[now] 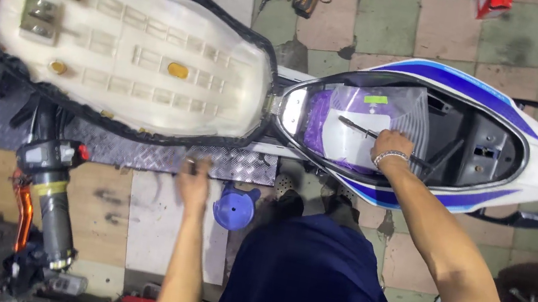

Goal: The person selects a socket wrench from a tool rack and uses it to tighten a bolt on the underside of a scooter's seat. After securing the bolt, the person places the seat back onto the scooter frame and closes it.

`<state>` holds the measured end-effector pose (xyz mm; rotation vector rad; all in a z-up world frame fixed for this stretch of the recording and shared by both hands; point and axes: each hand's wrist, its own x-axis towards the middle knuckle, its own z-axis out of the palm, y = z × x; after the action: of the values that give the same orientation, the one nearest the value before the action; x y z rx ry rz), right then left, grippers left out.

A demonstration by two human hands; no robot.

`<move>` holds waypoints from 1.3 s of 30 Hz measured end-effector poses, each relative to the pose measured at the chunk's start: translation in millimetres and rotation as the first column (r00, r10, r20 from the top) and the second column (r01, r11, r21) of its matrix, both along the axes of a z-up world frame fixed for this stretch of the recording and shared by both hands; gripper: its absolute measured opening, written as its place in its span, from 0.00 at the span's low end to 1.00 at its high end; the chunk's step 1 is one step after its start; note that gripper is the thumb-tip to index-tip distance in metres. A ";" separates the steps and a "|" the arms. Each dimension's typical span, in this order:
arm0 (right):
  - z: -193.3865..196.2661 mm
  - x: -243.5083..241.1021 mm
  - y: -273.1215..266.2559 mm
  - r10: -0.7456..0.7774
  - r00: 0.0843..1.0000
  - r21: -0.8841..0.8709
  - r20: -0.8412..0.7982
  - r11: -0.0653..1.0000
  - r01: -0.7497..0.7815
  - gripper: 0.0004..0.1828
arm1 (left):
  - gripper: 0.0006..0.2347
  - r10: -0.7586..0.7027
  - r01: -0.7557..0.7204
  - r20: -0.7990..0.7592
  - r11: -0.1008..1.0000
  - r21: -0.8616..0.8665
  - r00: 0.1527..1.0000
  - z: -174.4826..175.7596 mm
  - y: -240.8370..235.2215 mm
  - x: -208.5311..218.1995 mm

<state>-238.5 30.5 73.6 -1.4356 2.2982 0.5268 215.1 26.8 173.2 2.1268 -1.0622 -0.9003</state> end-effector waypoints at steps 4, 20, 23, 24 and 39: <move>13.5 4.9 14.6 -0.118 0.988 -0.147 0.098 0.980 0.132 0.16 | 0.22 -0.244 0.259 -0.099 0.948 0.186 0.965 -36.9 23.5 -35.0; 114.4 61.7 135.5 -0.398 0.365 -0.196 0.842 0.406 0.893 0.10 | 0.12 -0.893 0.892 0.009 0.449 -0.054 0.450 -30.6 -2.1 -205.3; 90.0 56.5 140.6 -0.337 0.393 -0.221 0.855 0.450 0.865 0.12 | 0.08 -0.961 0.873 0.106 0.184 -0.453 0.257 -52.6 2.7 -246.8; 63.8 53.8 145.8 -0.312 0.483 -0.295 0.818 0.492 0.819 0.09 | 0.07 -0.932 0.842 -0.190 0.360 -0.402 0.308 -31.1 7.6 -264.6; 58.5 -58.9 76.1 0.092 0.945 -0.298 0.315 0.955 0.006 0.16 | 0.10 -0.145 0.325 -0.751 0.941 0.098 0.645 -20.4 1.3 -329.0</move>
<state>-297.4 106.6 132.0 -1.5741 2.1420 -0.0525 -113.9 28.2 152.8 1.5052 -0.8194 -1.8881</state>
